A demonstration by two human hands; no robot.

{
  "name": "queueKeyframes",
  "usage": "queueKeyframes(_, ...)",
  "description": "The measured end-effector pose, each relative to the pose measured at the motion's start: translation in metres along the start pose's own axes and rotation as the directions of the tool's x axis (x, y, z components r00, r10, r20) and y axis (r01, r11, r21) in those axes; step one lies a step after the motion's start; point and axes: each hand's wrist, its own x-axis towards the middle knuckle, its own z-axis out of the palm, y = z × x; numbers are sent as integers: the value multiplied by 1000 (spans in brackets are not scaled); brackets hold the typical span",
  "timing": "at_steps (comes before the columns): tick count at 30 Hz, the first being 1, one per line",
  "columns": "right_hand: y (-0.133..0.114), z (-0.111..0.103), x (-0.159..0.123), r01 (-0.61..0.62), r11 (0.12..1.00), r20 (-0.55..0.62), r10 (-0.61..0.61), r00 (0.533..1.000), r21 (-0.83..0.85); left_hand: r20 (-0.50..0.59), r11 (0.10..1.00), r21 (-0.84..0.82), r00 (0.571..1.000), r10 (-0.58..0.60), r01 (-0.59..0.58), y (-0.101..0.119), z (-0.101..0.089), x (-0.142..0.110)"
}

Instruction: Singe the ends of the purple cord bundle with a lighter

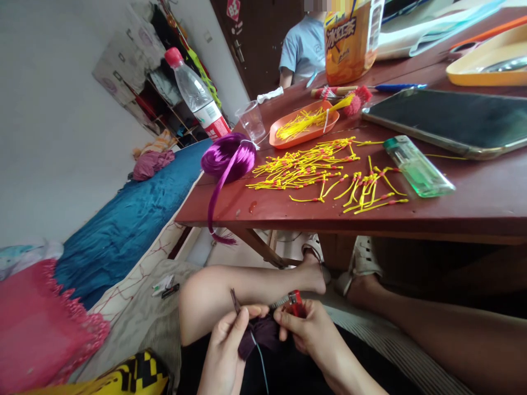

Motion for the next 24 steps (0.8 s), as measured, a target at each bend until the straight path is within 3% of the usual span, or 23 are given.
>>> queueKeyframes(4,-12,-8,-3,197,930,-204,-268,942,-310,121,996,64,990,-77,69,0,1,-2)
queueKeyframes(8,-22,0,-10,226,945,6,-232,973,-237,310,967,254,945,-108,27,6,8,-3)
queueKeyframes(11,-21,8,-13,203,961,126,-182,975,-189,425,957,289,900,-100,-30,9,13,-2)
queueKeyframes(19,-16,3,-9,146,985,84,-139,987,-89,371,977,191,914,-164,98,3,8,-2)
queueKeyframes(24,-13,3,-7,103,991,28,-101,994,-81,347,983,152,926,-147,99,1,9,-3)
